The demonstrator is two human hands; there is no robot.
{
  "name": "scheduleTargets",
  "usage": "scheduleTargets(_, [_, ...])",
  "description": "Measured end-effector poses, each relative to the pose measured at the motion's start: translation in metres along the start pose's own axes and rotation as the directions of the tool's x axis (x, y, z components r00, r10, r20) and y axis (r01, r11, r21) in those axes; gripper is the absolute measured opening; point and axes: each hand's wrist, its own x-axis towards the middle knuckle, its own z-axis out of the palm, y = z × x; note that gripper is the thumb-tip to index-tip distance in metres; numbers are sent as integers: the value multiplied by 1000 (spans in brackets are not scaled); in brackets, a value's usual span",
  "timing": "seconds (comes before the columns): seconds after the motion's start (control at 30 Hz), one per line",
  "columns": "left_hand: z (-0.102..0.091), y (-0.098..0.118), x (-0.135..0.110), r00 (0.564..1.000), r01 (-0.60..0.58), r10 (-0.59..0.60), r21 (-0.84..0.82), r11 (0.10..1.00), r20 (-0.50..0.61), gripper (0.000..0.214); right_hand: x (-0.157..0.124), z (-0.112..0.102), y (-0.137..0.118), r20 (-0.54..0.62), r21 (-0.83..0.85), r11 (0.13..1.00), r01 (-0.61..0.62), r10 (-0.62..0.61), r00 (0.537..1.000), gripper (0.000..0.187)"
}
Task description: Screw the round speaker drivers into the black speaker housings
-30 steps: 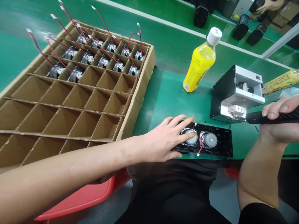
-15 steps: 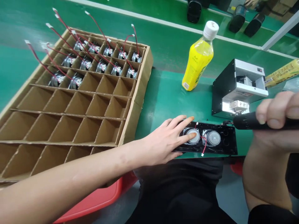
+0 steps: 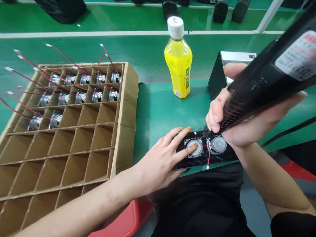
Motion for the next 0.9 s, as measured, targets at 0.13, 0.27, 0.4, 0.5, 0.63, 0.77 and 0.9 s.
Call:
scheduleTargets(0.13, [-2, 1, 0, 1000, 21, -21, -13, 1000, 18, 74, -1, 10, 11, -69, 106, 990, 91, -84, 994, 70])
scheduleTargets(0.27, [-3, 1, 0, 1000, 6, -6, -3, 1000, 15, 74, -4, 10, 18, -76, 78, 995, 66, -60, 995, 80])
scheduleTargets(0.4, [-3, 1, 0, 1000, 5, -5, -3, 1000, 14, 74, -4, 8, 20, -71, 92, 994, 56, -50, 996, 78])
scheduleTargets(0.5, [-3, 2, 0, 999, 23, -23, -8, 1000, 29, 76, -4, 8, 20, -84, 86, 996, 32, -24, 996, 79])
scheduleTargets(0.63, [-4, 3, 1, 999, 27, -27, -4, 1000, 46, 76, -4, 8, 22, -106, 67, 998, 0, 7, 994, 85])
scheduleTargets(0.77, [-3, 2, 1, 1000, 11, -11, 1, 1000, 27, 74, -4, 9, 28, -116, 76, 997, -33, 42, 992, 83])
scheduleTargets(0.9, [-4, 1, 1, 1000, 2, -2, -1, 1000, 25, 70, -4, 11, 37, -63, 107, 994, 26, -20, 998, 75])
